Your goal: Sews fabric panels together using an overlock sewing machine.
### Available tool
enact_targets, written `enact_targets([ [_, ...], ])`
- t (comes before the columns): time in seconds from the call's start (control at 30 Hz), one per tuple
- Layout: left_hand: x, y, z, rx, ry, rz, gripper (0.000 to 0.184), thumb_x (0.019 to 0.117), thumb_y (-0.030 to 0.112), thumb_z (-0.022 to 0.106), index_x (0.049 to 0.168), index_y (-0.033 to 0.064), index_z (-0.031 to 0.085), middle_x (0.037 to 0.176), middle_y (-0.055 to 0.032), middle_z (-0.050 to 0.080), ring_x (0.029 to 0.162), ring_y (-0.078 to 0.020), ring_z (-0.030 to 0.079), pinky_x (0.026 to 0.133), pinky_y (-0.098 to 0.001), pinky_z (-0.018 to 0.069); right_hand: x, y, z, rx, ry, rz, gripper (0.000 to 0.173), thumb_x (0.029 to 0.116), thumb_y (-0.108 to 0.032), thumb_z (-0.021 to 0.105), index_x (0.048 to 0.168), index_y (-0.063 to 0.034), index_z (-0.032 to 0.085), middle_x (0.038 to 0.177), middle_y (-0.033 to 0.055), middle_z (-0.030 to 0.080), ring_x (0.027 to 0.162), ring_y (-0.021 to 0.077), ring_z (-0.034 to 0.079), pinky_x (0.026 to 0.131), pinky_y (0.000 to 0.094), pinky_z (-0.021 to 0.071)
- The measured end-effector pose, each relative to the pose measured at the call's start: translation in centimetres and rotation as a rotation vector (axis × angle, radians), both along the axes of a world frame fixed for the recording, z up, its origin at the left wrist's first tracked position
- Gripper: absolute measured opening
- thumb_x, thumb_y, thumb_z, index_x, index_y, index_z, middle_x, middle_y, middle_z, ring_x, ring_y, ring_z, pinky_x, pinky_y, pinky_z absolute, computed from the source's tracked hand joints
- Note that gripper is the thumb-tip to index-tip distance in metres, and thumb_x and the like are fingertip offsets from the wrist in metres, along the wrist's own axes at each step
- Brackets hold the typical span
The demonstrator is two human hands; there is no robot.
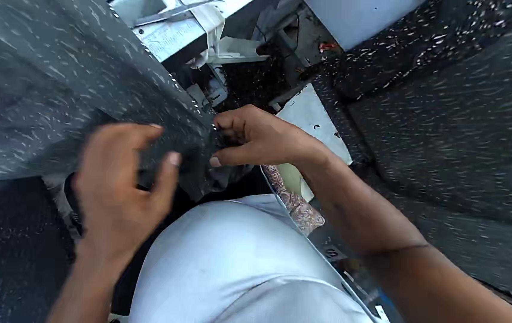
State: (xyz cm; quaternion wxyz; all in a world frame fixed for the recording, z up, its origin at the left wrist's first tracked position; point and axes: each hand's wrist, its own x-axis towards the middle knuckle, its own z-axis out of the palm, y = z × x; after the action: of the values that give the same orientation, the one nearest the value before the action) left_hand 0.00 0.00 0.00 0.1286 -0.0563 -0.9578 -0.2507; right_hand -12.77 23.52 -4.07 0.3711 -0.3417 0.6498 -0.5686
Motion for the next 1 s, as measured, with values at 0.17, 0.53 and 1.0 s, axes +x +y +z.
enact_targets([
  [0.17,-1.2,4.5,-2.2,0.060,0.027,-0.052,0.032,0.0934,0.030,0.071,0.113,0.0051,0.072,0.107,-0.0113,0.068,0.089,-0.0188,0.064,0.073,-0.0329,0.0542,0.1,0.3,0.4,-0.018,-0.041,0.028,0.019,0.0921,0.001,0.067,0.111,0.0018,0.067,0.090,0.0061,0.073,0.077,0.0058,0.070,0.072,0.0221,0.0598],
  [0.53,-1.0,4.7,-3.2,0.244,0.062,-0.026,0.011,0.0924,0.011,0.071,0.096,0.0031,0.076,0.094,-0.0043,0.071,0.079,-0.0054,0.063,0.068,-0.0194,0.0532,-0.3,1.6,0.1,-0.034,-0.047,-0.058,0.031,0.0989,-0.004,0.047,0.120,0.0013,0.069,0.102,0.0053,0.074,0.088,0.0025,0.068,0.077,0.0194,0.0563],
  [1.0,-0.7,4.6,-3.9,0.412,0.012,0.008,0.011,0.0921,0.009,0.069,0.099,0.0020,0.075,0.094,-0.0014,0.070,0.072,-0.0015,0.059,0.060,-0.0160,0.0484,0.0,1.6,-0.1,-0.079,-0.007,-0.077,0.022,0.0973,0.000,0.057,0.114,0.0029,0.071,0.090,0.0045,0.073,0.073,0.0008,0.066,0.066,0.0165,0.0552],
])
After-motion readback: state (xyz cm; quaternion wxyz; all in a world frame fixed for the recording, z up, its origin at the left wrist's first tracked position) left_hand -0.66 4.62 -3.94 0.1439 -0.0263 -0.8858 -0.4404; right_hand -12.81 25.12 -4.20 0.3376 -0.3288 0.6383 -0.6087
